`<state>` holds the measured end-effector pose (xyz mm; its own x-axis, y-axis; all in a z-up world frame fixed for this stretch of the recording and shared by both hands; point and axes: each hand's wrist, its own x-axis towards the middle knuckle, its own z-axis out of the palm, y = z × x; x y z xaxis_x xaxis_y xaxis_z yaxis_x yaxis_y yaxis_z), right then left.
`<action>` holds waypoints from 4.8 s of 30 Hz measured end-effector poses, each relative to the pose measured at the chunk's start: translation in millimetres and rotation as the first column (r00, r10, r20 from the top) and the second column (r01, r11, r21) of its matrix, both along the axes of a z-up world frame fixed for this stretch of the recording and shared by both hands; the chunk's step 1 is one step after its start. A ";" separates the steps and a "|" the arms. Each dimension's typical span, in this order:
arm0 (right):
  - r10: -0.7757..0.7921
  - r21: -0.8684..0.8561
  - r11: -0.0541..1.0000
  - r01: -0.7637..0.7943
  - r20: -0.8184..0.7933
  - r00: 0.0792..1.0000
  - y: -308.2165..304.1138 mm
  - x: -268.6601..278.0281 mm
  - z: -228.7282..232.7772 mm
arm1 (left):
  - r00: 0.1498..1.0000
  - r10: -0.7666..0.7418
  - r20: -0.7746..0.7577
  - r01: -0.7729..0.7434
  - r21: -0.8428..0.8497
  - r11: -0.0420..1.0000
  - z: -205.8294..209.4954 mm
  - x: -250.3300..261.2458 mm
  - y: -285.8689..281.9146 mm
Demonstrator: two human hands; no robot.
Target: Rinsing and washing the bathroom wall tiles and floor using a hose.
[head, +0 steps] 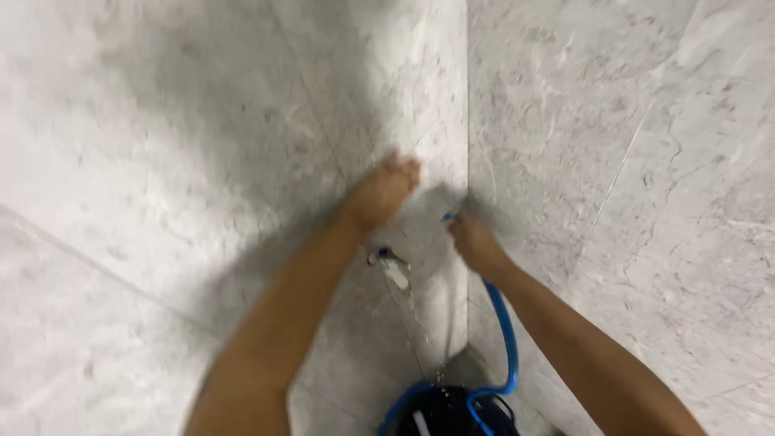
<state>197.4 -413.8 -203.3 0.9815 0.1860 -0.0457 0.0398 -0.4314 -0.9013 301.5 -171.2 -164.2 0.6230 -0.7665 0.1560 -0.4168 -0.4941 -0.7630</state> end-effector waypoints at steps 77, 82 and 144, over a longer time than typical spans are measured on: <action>-0.144 0.195 0.894 0.404 -0.729 0.670 41.4 -290.8 -244.6 | 0.700 0.690 -0.181 -0.662 -0.527 0.533 -184.6 -481.1 222.1; -0.108 -0.009 0.989 0.145 -0.720 0.686 67.5 -326.4 -249.5 | 0.481 0.760 -0.438 -0.865 -0.378 0.330 -203.7 -483.3 189.0; 0.455 -0.499 0.860 -0.106 0.844 -0.285 633.6 -450.4 287.8 | 0.379 0.869 0.319 0.145 -0.947 0.285 103.1 -622.5 496.4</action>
